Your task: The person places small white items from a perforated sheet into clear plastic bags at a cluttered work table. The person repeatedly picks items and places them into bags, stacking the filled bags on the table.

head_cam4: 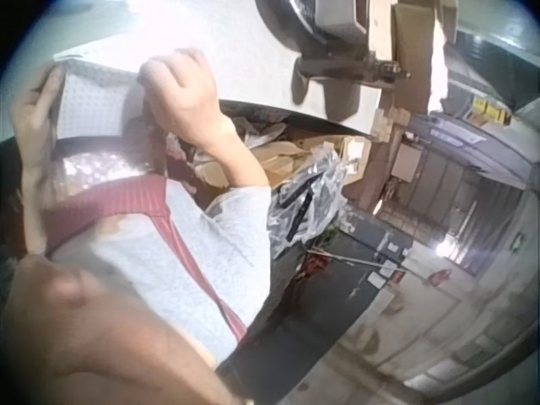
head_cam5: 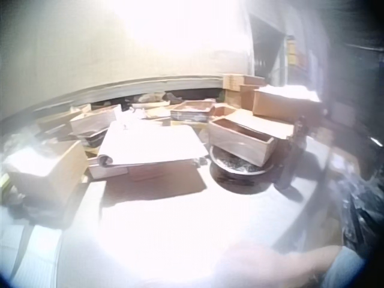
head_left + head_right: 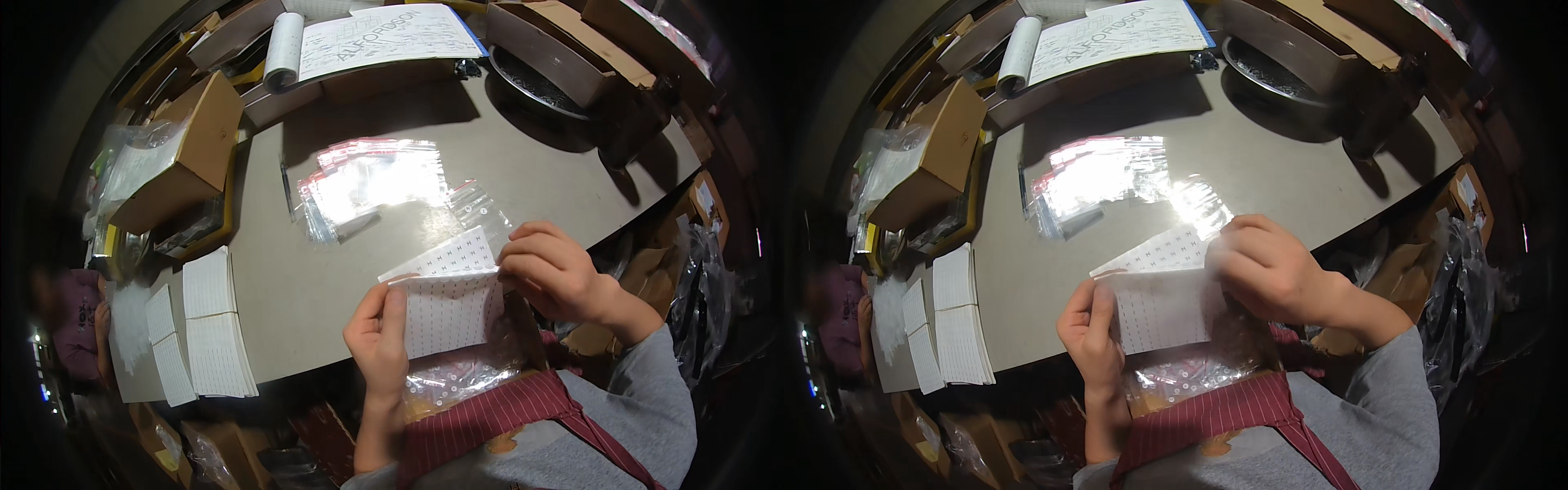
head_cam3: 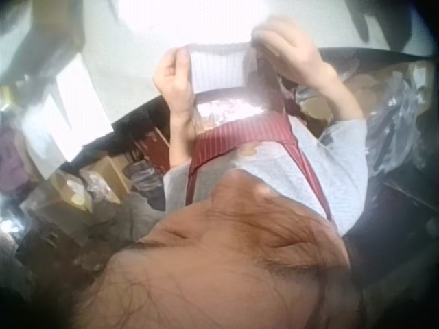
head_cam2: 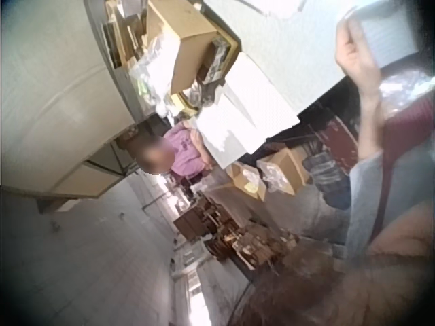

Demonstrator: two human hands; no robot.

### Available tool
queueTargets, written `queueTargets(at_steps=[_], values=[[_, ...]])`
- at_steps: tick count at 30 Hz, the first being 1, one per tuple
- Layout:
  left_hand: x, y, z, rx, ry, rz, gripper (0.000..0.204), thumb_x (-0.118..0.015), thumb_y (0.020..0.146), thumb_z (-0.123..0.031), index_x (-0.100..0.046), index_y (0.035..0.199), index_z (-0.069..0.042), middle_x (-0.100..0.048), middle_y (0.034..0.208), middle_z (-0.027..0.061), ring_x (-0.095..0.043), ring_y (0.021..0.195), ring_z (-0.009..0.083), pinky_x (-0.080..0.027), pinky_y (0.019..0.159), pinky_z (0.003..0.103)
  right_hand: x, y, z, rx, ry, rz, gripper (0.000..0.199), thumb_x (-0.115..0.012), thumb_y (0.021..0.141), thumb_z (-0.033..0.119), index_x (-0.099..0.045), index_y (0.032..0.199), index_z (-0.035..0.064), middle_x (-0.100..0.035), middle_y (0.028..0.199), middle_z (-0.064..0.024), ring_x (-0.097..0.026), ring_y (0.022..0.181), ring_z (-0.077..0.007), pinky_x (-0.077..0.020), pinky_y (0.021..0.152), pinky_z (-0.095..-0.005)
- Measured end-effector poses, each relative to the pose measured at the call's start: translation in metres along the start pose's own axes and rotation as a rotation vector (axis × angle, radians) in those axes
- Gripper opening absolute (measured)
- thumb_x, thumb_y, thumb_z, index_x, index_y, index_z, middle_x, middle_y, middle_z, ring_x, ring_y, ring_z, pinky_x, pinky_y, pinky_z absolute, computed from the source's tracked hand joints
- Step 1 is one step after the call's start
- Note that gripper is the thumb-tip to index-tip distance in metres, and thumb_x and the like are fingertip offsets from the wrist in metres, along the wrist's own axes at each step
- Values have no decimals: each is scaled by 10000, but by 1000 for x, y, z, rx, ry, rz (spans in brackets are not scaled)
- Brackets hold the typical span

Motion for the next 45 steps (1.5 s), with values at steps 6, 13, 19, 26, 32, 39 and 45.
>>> queueTargets(at_steps=[6,13,19,26,32,39,45], values=[[3,2,2,47,-92,-36,216,-567,1033,-70,-691,1072,102,-707,974,69,-621,868,89,-479,803,219,11,9,-7,109,-35,-31,201,-714,791,13,-618,967,20,-670,1050,-160,-665,994,-323,-506,959,-447],[6,4,3,1,-50,15,193,-588,1024,-64,-693,1064,92,-706,974,62,-619,856,91,-483,793,224,-50,71,-120,-272,106,179,136,-609,971,154,-578,1033,37,-510,1386,-191,-395,1351,-386,-327,1148,-491],[8,-1,6,-16,-106,-6,209,-582,1016,-51,-694,1106,101,-722,1025,107,-654,924,140,-493,862,253,-97,69,-148,-209,-146,111,204,-649,888,100,-588,1070,33,-495,1398,-214,-393,1357,-411,-326,1133,-525],[28,-20,3,-197,-121,-209,224,-559,1026,-67,-687,1128,85,-718,1048,129,-663,974,176,-501,907,291,-45,36,-158,-502,47,221,770,-788,817,407,-463,1407,33,-417,1467,-245,-359,1398,-441,-298,1169,-509],[72,-49,-21,-274,-91,-464,233,-517,1045,-112,-668,1070,64,-689,1022,140,-649,968,208,-507,913,334,-33,-29,-93,-473,-182,44,785,-688,914,458,-421,1499,8,-330,1577,-287,-324,1460,-452,-250,1205,-538],[110,-74,-31,-325,-50,-537,273,-519,1065,-190,-653,1072,47,-675,1073,148,-641,1036,236,-497,955,366,-38,-48,-36,-414,-432,187,584,-535,1024,365,-464,1482,9,-452,1550,-220,-395,1441,-427,-252,1202,-561],[98,-79,-22,-290,-71,-491,273,-527,1066,-195,-658,1061,45,-672,1070,136,-632,1033,224,-492,945,358,-32,-55,-6,-347,-356,204,552,-623,979,367,-552,1380,-5,-513,1490,-209,-453,1404,-399,-266,1213,-555]])
Point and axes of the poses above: each hand's wrist, its own y-axis towards the middle knuckle, its own x-axis out of the back of the hand, z = x × y, the point moved 3 cm from there along y, towards the middle knuckle
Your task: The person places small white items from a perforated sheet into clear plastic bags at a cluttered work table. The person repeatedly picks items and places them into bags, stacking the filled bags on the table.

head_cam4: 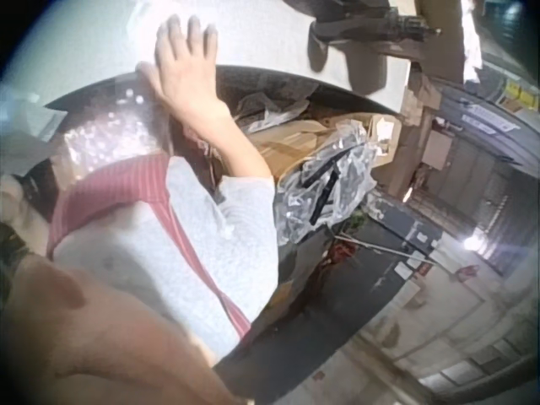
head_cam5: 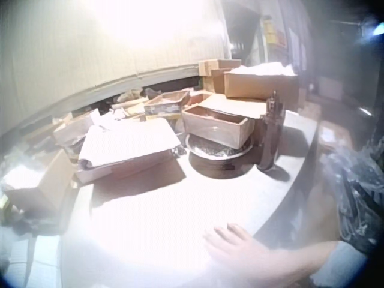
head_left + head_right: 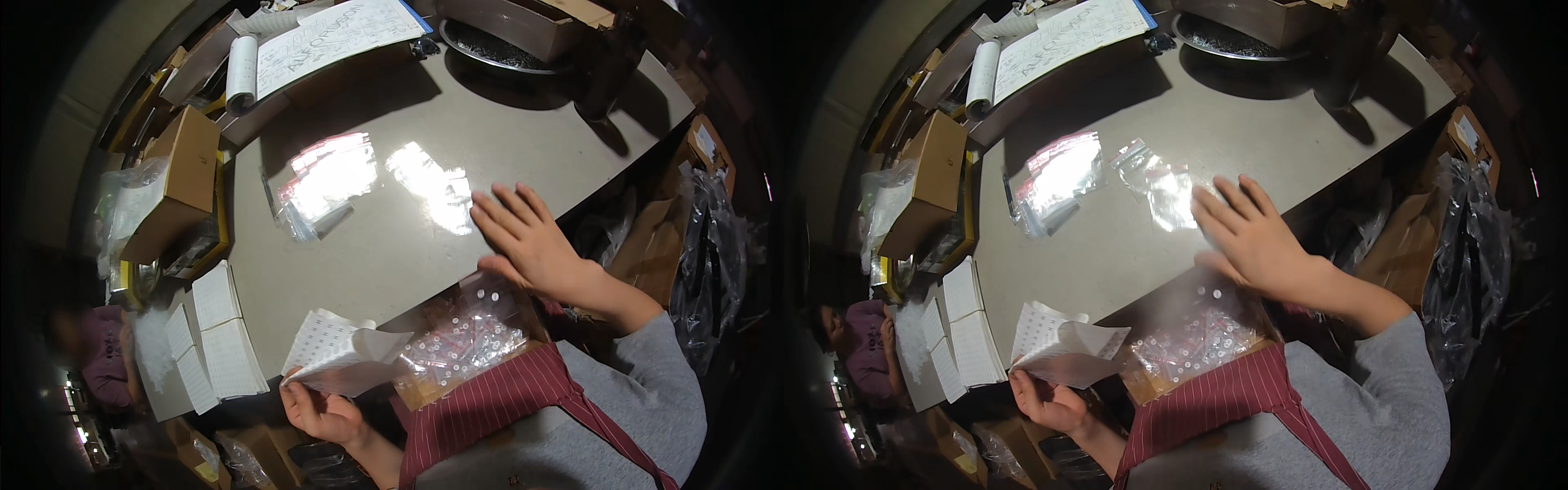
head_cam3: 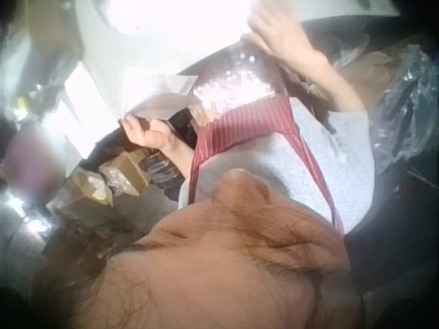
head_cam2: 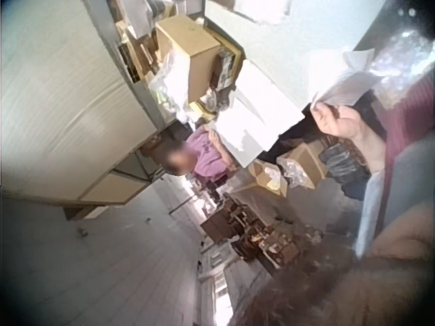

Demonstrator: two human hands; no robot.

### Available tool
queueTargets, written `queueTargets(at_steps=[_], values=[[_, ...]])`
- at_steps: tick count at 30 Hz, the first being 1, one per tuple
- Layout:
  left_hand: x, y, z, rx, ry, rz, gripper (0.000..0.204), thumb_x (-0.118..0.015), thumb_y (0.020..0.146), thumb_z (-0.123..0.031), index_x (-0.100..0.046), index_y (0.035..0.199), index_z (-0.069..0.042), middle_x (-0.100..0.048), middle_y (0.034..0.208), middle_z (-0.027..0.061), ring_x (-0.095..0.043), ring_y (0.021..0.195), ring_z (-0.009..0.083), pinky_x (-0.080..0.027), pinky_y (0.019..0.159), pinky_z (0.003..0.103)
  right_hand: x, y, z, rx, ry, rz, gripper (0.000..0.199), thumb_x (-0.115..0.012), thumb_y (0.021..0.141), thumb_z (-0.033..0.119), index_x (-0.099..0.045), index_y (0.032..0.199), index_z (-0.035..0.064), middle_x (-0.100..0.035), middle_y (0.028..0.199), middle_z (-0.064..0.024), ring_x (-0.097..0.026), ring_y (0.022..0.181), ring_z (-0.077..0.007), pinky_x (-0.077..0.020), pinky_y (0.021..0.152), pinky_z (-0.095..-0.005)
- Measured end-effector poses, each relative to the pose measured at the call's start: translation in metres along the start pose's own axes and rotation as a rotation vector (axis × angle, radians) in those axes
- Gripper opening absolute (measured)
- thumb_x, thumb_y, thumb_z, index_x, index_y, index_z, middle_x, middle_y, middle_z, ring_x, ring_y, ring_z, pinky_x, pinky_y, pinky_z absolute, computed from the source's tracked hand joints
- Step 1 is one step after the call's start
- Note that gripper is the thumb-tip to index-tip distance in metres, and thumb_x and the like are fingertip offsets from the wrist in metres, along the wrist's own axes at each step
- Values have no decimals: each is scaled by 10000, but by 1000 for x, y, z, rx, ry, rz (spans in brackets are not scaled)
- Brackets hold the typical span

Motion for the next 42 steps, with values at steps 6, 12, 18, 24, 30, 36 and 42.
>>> queueTargets(at_steps=[6,12,18,24,30,36,42], values=[[-6,1,-4,-6,-12,2,256,-519,1056,-160,-655,1058,56,-671,1043,137,-632,1012,226,-492,935,351,22,13,-4,109,317,-149,303,-678,949,250,-650,1135,12,-643,1305,-165,-606,1238,-331,-370,1169,-509],[-4,-3,-13,-24,-1,-8,274,-507,1061,-177,-642,1072,61,-662,1087,155,-619,1050,241,-476,967,373,7,8,12,354,579,-93,205,-699,929,128,-719,1088,0,-717,1176,-169,-672,1149,-324,-523,1007,-418],[-17,-6,-18,-16,43,73,241,-514,1061,-128,-646,1057,73,-681,1043,165,-648,988,236,-508,923,366,35,14,5,252,1069,-116,95,-720,887,38,-747,935,-39,-756,929,-145,-737,873,-262,-586,800,-339],[-80,-21,-5,22,297,296,199,-612,1019,-62,-716,1102,86,-717,979,77,-608,858,95,-470,788,212,49,40,44,395,826,-171,419,-744,885,154,-616,1237,-33,-658,1161,-181,-645,1082,-342,-530,941,-412],[-96,-20,4,0,382,342,164,-739,965,-94,-736,1008,65,-697,850,25,-584,789,72,-474,732,211,22,43,40,300,890,-1,362,-684,875,98,-574,1199,-22,-631,1050,-212,-645,962,-357,-537,843,-405],[-97,-15,14,-57,413,334,240,-739,981,-152,-664,858,40,-624,744,-11,-521,701,53,-421,645,203,18,42,25,-4,1204,289,269,-664,916,114,-597,1153,8,-691,933,-141,-713,788,-221,-563,694,-334],[-102,-8,24,84,206,330,169,-745,967,-100,-684,917,50,-681,840,19,-577,776,65,-460,699,213,13,45,22,34,1152,144,277,-699,930,151,-636,1166,19,-705,923,-103,-697,781,-179,-542,686,-301]])
Point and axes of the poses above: each hand's wrist, its own y-axis towards the middle knuckle, its own x-axis out of the back of the hand, z = x × y, the point moved 3 cm from there along y, towards the middle knuckle
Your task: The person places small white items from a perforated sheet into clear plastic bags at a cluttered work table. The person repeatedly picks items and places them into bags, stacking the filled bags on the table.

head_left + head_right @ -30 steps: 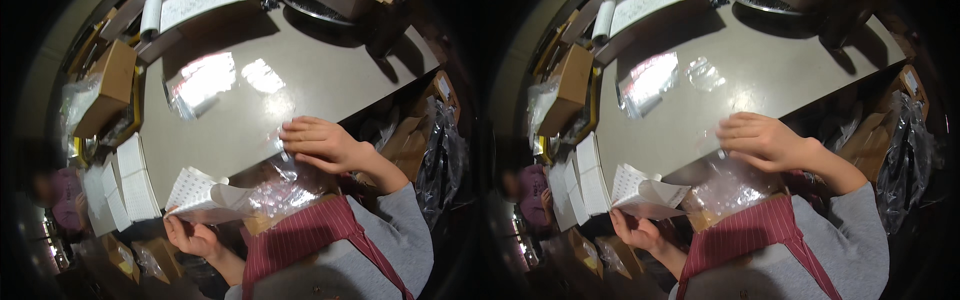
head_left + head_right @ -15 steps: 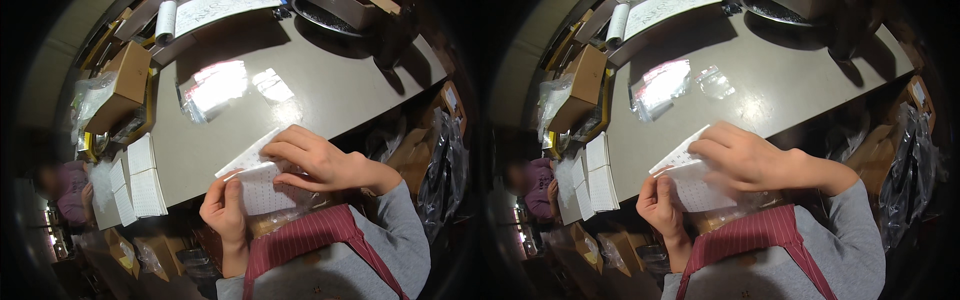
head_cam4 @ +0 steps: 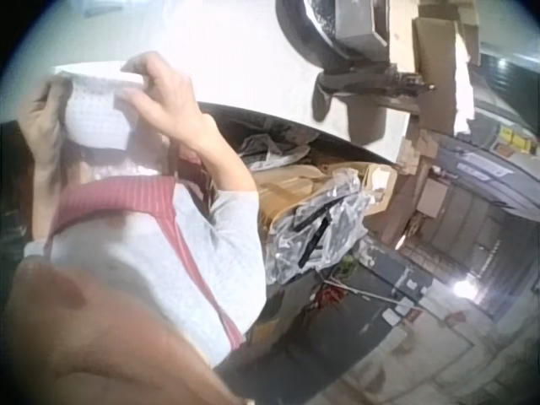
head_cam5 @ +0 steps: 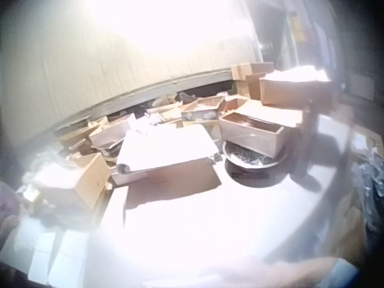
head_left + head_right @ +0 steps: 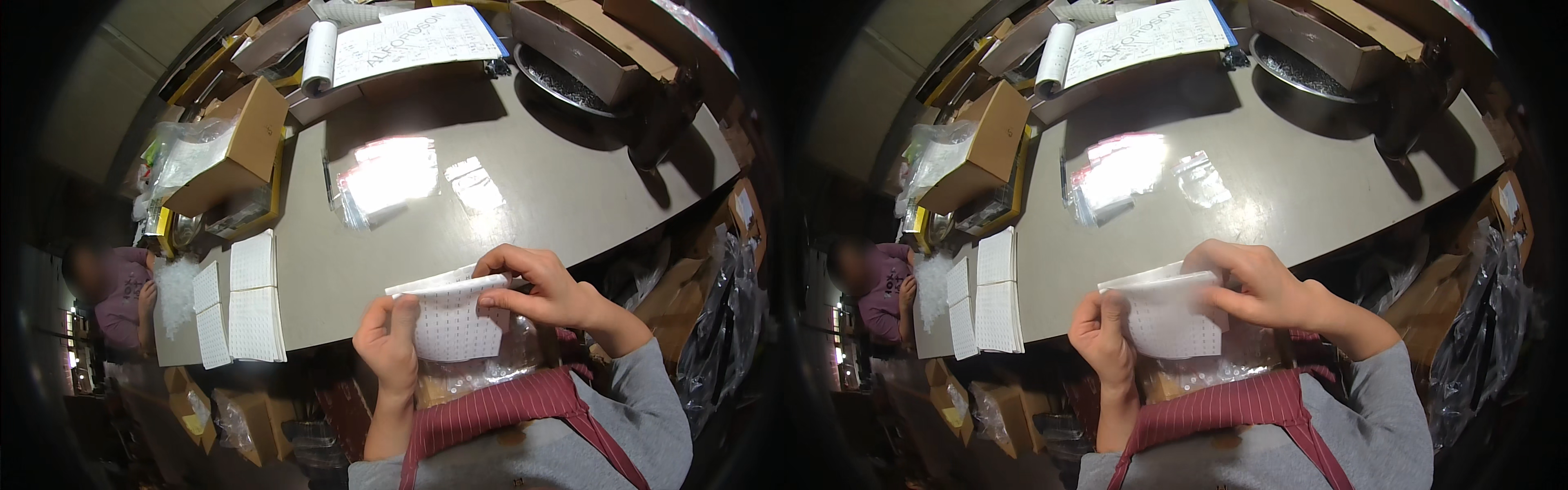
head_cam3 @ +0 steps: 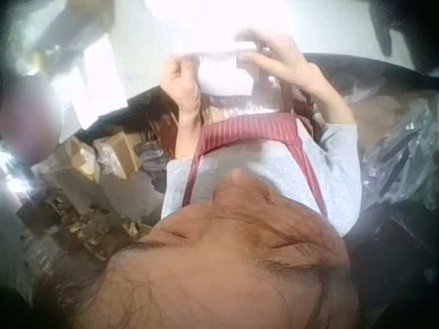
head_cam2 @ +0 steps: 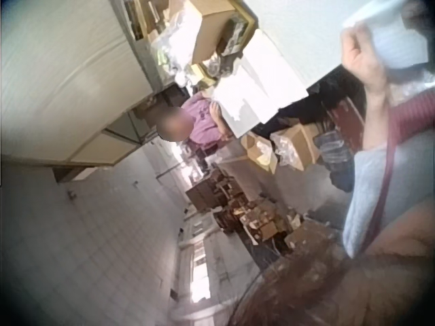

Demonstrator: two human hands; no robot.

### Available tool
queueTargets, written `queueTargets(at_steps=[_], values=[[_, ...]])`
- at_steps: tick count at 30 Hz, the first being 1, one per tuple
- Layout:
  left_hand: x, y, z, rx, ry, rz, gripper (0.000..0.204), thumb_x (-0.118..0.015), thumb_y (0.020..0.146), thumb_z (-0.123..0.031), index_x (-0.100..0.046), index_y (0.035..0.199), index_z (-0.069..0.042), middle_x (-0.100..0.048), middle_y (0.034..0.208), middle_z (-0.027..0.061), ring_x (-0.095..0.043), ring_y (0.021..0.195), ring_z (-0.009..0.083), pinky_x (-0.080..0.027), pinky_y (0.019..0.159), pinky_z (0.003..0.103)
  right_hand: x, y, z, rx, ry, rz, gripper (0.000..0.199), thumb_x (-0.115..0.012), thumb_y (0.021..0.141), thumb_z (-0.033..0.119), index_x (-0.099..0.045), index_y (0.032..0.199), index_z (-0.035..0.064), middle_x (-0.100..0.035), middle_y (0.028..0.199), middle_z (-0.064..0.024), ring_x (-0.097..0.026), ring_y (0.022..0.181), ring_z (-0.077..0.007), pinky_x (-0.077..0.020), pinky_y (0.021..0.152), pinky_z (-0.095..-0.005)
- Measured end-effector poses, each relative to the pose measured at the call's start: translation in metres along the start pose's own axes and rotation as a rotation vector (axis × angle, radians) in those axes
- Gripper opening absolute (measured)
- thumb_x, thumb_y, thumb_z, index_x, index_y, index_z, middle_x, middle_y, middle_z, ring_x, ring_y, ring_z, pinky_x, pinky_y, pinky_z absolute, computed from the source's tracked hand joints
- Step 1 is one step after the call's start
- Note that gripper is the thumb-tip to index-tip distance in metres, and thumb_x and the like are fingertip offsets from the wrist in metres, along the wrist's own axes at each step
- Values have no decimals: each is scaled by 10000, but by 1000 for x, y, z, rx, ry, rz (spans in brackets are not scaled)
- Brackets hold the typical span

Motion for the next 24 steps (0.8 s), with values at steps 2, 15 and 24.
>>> queueTargets(at_steps=[2,15,24], values=[[-5,2,-3,77,-38,52,132,-742,962,-66,-686,943,52,-698,880,34,-597,803,72,-476,713,223,3,1,-3,-31,28,-12,253,-695,942,146,-653,1155,16,-709,909,-98,-693,779,-165,-538,684,-294],[0,-1,-6,57,118,97,193,-763,955,-102,-678,859,42,-695,806,23,-581,729,58,-458,642,219,4,4,-6,-153,236,-5,178,-757,938,160,-687,983,2,-736,822,-66,-682,706,-86,-517,614,-231],[-3,1,-9,181,-47,186,202,-746,959,-70,-695,1085,80,-718,939,54,-624,826,86,-499,697,233,6,1,4,-91,106,-41,156,-771,927,142,-729,907,-7,-766,795,-82,-709,706,-86,-531,606,-225]])
Point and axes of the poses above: each hand's wrist, its own y-axis towards the middle knuckle, its own x-axis out of the back of the hand, z = x × y, the point moved 3 cm from there along y, towards the middle knuckle
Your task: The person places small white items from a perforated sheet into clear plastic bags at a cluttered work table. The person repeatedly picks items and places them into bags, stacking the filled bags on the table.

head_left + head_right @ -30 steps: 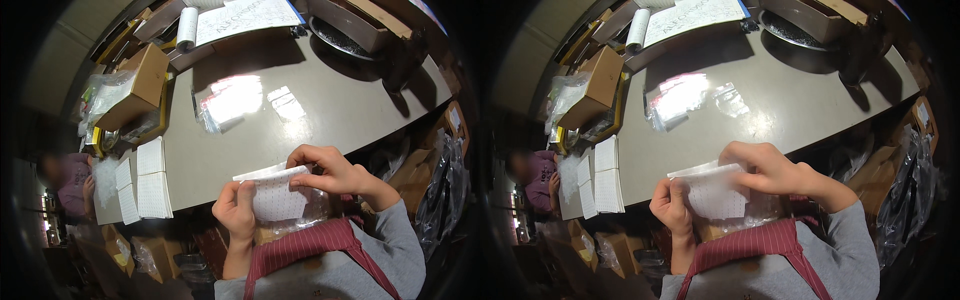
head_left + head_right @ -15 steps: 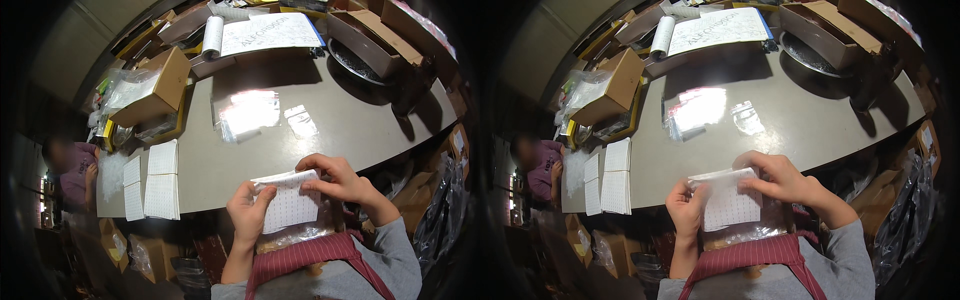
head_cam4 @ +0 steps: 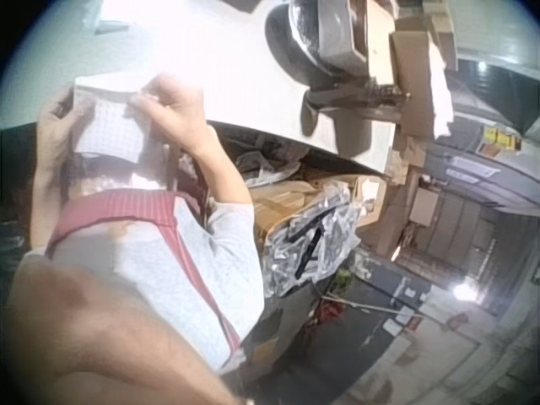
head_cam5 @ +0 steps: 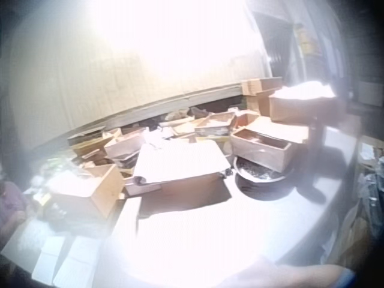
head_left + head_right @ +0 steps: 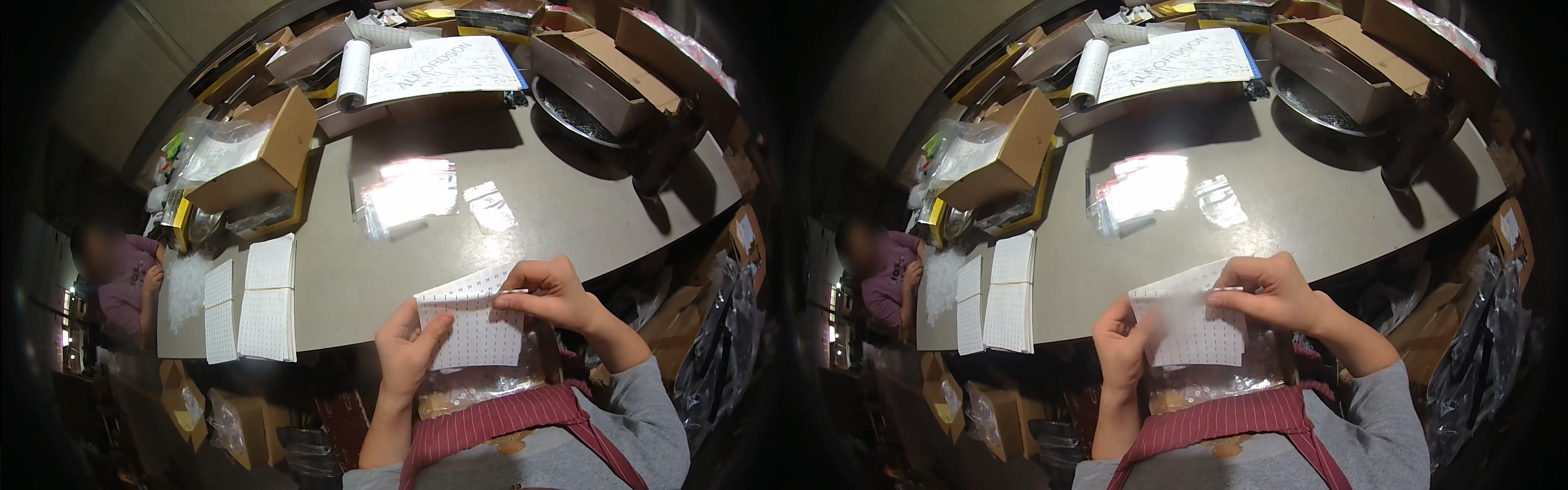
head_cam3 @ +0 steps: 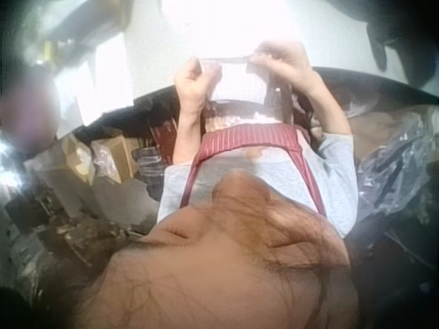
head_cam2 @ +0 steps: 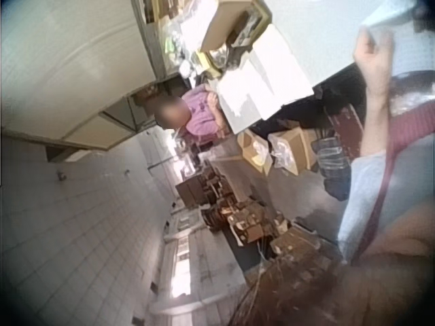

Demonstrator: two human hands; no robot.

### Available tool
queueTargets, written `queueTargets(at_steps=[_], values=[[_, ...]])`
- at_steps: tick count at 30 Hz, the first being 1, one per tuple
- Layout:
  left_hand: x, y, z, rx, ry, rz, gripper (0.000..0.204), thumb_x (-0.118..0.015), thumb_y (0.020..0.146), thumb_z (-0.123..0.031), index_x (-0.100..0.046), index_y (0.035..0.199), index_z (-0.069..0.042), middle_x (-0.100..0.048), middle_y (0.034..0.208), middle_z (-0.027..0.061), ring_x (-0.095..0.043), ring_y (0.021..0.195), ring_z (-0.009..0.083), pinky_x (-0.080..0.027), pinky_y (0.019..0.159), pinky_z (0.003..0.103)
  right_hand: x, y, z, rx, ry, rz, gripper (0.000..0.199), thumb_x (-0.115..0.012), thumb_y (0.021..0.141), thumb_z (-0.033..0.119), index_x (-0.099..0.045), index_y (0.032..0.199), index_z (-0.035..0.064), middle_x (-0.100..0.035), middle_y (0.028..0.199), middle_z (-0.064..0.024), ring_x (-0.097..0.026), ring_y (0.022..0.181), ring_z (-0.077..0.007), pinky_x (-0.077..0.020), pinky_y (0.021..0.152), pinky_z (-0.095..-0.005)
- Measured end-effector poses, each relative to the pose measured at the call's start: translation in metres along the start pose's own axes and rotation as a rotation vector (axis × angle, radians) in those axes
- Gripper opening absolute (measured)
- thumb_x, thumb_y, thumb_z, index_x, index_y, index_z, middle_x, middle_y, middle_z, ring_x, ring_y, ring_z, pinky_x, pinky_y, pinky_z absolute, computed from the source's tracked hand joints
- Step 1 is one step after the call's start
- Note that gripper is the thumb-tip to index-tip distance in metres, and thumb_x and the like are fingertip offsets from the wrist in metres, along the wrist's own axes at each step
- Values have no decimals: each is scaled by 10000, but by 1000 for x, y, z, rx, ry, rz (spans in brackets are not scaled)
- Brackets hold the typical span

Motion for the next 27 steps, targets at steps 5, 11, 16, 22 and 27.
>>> queueTargets(at_steps=[5,11,16,22,27], values=[[1,-1,2,-5,-72,74,284,-742,945,-28,-656,1190,85,-716,1035,93,-652,884,111,-527,746,249,-5,-3,4,47,34,48,143,-760,934,136,-749,921,-6,-767,790,-74,-714,707,-87,-532,609,-223],[1,0,0,27,-113,102,179,-748,935,-15,-697,1080,77,-699,886,54,-629,769,89,-490,657,213,-5,-3,-1,67,12,98,138,-755,938,140,-752,938,3,-762,787,-72,-703,699,-89,-523,605,-233],[-3,-6,-7,-151,107,-25,122,-753,920,13,-726,1022,75,-689,811,42,-625,708,84,-480,612,201,-3,-4,5,103,-121,43,117,-754,930,122,-750,937,5,-748,778,-72,-679,667,-103,-506,592,-246],[4,-10,-14,-188,166,-40,112,-762,882,53,-755,993,65,-726,865,69,-661,771,111,-508,671,223,26,8,15,344,-249,-106,263,-787,870,129,-718,1087,-2,-711,1054,-136,-675,931,-187,-540,751,-293],[-1,-8,-18,-267,238,155,189,-773,820,99,-781,999,36,-726,863,87,-686,829,164,-527,759,264,15,15,0,147,-87,178,423,-829,863,240,-674,1181,6,-706,1058,-121,-674,964,-192,-538,824,-319]])
Point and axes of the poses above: each hand's wrist, its own y-axis towards the middle knuckle, its own x-axis out of the back of the hand, z = x × y, the point moved 3 cm from there along y, towards the middle knuckle
